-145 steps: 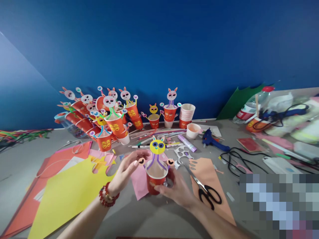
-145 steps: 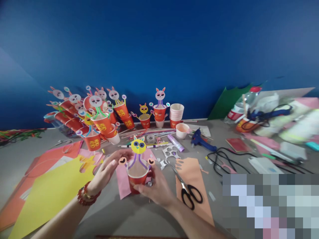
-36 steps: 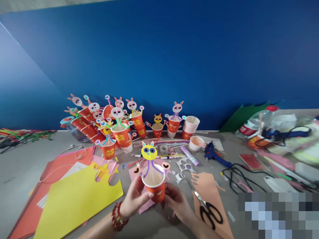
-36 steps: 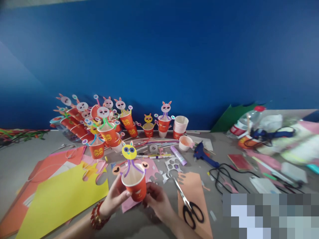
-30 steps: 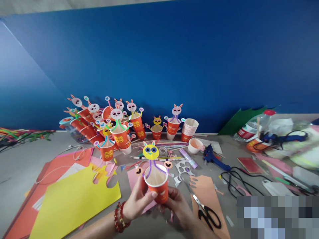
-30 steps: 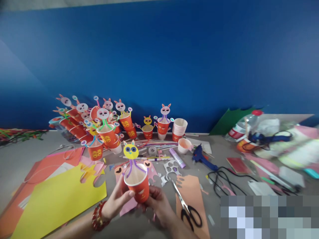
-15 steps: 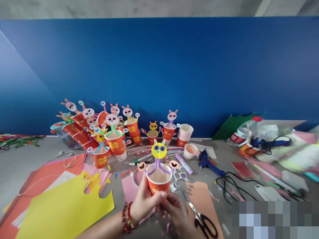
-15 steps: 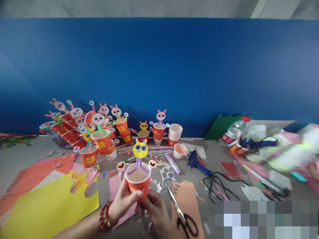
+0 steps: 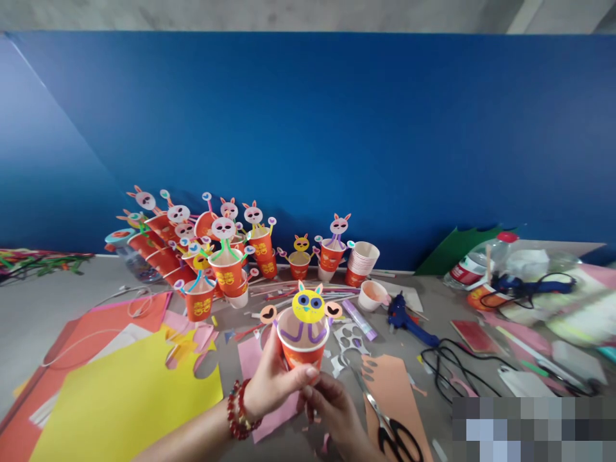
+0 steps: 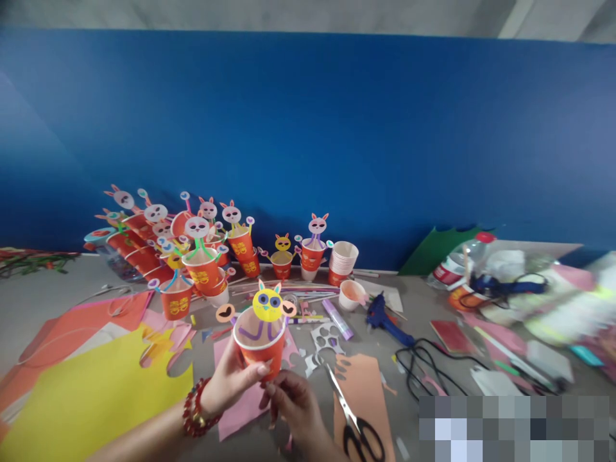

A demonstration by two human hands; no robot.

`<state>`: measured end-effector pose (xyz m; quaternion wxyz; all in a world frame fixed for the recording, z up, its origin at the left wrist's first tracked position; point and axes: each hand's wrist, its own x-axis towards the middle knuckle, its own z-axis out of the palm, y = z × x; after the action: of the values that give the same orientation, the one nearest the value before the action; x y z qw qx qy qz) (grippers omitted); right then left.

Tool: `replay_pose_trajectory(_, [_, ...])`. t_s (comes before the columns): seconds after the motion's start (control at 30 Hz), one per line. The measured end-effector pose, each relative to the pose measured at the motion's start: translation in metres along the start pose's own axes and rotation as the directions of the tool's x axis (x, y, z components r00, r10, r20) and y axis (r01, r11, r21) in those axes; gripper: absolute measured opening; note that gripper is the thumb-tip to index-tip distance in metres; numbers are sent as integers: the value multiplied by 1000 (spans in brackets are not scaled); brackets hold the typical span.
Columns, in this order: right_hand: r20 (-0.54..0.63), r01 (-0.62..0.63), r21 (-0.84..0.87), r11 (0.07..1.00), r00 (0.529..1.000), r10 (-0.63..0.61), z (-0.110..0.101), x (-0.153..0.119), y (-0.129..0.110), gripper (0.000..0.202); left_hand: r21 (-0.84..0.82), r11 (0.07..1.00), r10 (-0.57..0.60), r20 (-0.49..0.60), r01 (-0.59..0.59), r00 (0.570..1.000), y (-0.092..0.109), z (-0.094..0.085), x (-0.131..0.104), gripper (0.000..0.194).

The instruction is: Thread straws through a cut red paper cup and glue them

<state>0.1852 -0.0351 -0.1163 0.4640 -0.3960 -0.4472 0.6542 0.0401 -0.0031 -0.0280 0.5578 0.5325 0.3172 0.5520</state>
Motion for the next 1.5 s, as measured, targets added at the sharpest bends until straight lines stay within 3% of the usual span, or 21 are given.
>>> replay_pose_trajectory(0.1, [2, 32, -13, 999, 999, -32, 0, 0, 1, 42, -13, 1000, -5, -5, 5, 1000, 3, 1, 0, 68])
replay_pose_trajectory(0.3, [-44, 60, -1, 998, 997, -60, -1, -4, -7, 45, -147, 970, -168, 156, 192, 973, -17, 9, -8, 65])
replay_pose_trajectory(0.4, [-57, 61, 65, 996, 997, -57, -3, -3, -8, 52, -171, 963, -185, 130, 206, 974, -31, 14, -14, 69])
replay_pose_trajectory(0.5, [-36, 53, 75, 996, 998, -50, -5, -1, -5, 52, -156, 965, -192, 125, 211, 973, -32, 13, -12, 68])
replay_pose_trajectory(0.73, [109, 5, 22, 1000, 994, -8, 1, 3, -5, 46, 50, 999, 0, -79, 4, 997, -7, -7, 4, 64])
replay_pose_trajectory(1.1, [84, 30, 47, 998, 996, -33, 3, -1, -9, 43, 15, 1000, 0, -105, 1, 994, 4, -9, 7, 70])
replay_pose_trajectory(1.2, [43, 33, 79, 996, 998, -36, 2, -1, -9, 39, -11, 999, -47, -74, 46, 996, -3, -4, 4, 63])
replay_pose_trajectory(1.37, [-60, 22, 152, 988, 998, -13, -4, 0, -4, 43, -136, 973, -177, 89, 188, 980, -27, 11, -6, 62])
replay_pose_trajectory(1.5, [-28, -10, 182, 983, 1000, 15, -7, 3, 1, 45, -145, 973, -172, 45, 177, 984, -33, 12, -4, 60])
